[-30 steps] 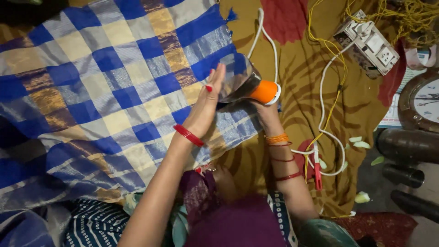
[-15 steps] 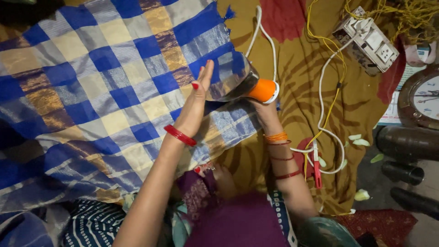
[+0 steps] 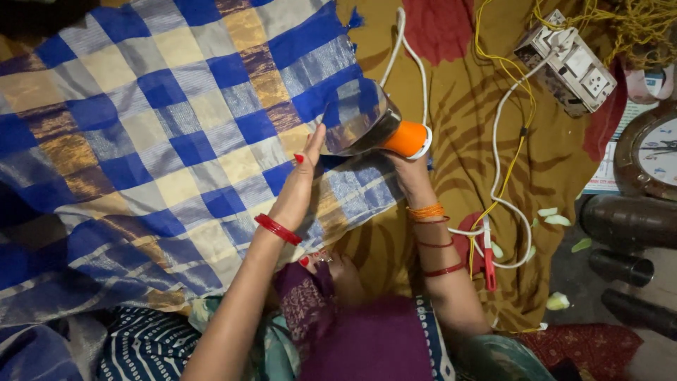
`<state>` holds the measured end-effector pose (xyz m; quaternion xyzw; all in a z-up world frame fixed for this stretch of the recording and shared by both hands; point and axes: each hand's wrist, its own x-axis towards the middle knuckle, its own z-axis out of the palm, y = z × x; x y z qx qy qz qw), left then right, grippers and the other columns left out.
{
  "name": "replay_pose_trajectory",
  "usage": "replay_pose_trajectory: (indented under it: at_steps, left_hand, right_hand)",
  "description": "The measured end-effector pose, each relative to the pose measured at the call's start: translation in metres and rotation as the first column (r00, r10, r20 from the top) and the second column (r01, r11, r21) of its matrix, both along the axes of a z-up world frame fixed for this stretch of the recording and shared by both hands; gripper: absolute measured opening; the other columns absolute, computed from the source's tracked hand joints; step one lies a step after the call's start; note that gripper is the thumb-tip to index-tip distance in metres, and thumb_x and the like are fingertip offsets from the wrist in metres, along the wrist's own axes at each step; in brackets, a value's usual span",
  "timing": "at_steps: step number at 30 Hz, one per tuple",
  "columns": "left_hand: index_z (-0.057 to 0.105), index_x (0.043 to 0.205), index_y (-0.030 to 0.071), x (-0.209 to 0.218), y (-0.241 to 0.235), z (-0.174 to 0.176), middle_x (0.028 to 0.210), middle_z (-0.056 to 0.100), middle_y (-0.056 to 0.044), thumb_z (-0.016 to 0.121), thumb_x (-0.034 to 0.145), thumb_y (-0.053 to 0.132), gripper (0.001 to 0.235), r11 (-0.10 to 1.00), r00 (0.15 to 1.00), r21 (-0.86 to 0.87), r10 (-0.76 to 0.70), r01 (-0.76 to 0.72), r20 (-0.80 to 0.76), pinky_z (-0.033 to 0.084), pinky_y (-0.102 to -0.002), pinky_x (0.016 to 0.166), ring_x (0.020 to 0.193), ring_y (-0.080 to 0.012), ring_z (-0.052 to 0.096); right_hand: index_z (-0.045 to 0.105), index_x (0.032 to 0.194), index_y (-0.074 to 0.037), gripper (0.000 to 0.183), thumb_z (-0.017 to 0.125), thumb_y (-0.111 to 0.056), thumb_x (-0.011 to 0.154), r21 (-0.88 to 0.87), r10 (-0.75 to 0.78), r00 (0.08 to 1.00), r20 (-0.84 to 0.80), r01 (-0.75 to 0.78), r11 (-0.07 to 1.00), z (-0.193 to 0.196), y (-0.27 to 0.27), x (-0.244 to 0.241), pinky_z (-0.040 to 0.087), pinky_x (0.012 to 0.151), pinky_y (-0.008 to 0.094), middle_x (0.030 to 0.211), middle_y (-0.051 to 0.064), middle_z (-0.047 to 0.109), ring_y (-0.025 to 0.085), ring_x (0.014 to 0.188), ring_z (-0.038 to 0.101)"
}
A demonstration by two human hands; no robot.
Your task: The recorder is ironing a blue and silver patterned fabric on a bed.
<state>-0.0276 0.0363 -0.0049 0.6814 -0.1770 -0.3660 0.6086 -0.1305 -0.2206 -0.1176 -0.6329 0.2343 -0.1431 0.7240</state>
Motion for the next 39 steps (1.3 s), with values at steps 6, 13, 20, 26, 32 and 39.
replay_pose_trajectory:
  at_steps: [6,13,20,26,32,39]
  left_hand:
    - [0.015,0.165,0.025,-0.001,-0.005,0.002,0.174,0.011,-0.014,0.0,0.097,0.071,0.083,1.0,1.0,-0.007,-0.007,0.007,-0.019,0.005,-0.044,0.129,0.161,-0.0309,0.005]
    - [0.015,0.164,0.027,-0.001,-0.004,0.007,0.174,0.009,-0.011,-0.002,0.095,0.069,0.082,0.999,0.997,0.046,-0.023,0.027,-0.073,0.004,-0.044,0.128,0.16,-0.0294,0.003]
    - [0.016,0.165,0.024,0.0,-0.005,0.003,0.174,0.011,-0.014,0.0,0.097,0.069,0.083,1.0,0.999,0.008,-0.012,0.012,-0.053,0.004,-0.044,0.129,0.161,-0.03,0.004]
    - [0.016,0.165,0.02,0.001,-0.006,0.004,0.174,0.011,-0.015,0.0,0.098,0.069,0.085,0.999,0.999,-0.038,-0.008,0.006,-0.05,0.003,-0.043,0.129,0.161,-0.0306,0.004]
    - [0.014,0.165,0.02,0.004,-0.01,0.008,0.174,0.01,-0.015,0.0,0.095,0.073,0.089,0.998,0.999,-0.064,-0.009,0.006,-0.05,0.002,-0.043,0.129,0.161,-0.0308,0.004]
    - [0.015,0.166,0.017,0.009,-0.018,0.013,0.173,0.011,-0.014,0.001,0.089,0.079,0.099,0.997,0.997,-0.079,-0.008,0.002,-0.076,0.004,-0.042,0.127,0.16,-0.0307,0.006]
  right_hand:
    - [0.063,0.123,-0.001,0.041,0.077,0.008,0.085,-0.017,0.001,0.999,-0.045,-0.002,1.0,0.002,-0.001,0.0,0.058,0.097,0.033,0.116,0.005,0.071,0.018,0.107,0.07]
    - [0.064,0.122,-0.001,0.042,0.076,0.01,0.084,-0.059,0.019,0.998,-0.065,-0.023,0.998,-0.005,-0.003,-0.001,0.058,0.097,0.033,0.117,0.006,0.071,0.019,0.107,0.07]
    - [0.062,0.123,-0.001,0.044,0.076,0.01,0.083,-0.024,0.002,0.998,-0.056,-0.003,1.0,-0.003,-0.002,0.001,0.058,0.098,0.033,0.118,0.005,0.07,0.018,0.108,0.07]
    - [0.063,0.124,-0.001,0.043,0.077,0.008,0.085,0.024,0.012,0.999,-0.042,-0.011,1.0,-0.001,-0.001,0.001,0.058,0.099,0.033,0.119,0.005,0.07,0.018,0.109,0.07]
    - [0.064,0.124,0.0,0.041,0.079,0.005,0.086,0.025,0.022,0.999,-0.047,-0.021,0.999,0.009,0.002,0.004,0.058,0.098,0.033,0.118,0.005,0.071,0.018,0.108,0.07]
    - [0.065,0.122,-0.001,0.041,0.078,0.006,0.084,0.008,-0.021,0.998,-0.058,0.021,1.0,-0.003,0.004,0.004,0.058,0.096,0.033,0.116,0.005,0.071,0.018,0.106,0.07]
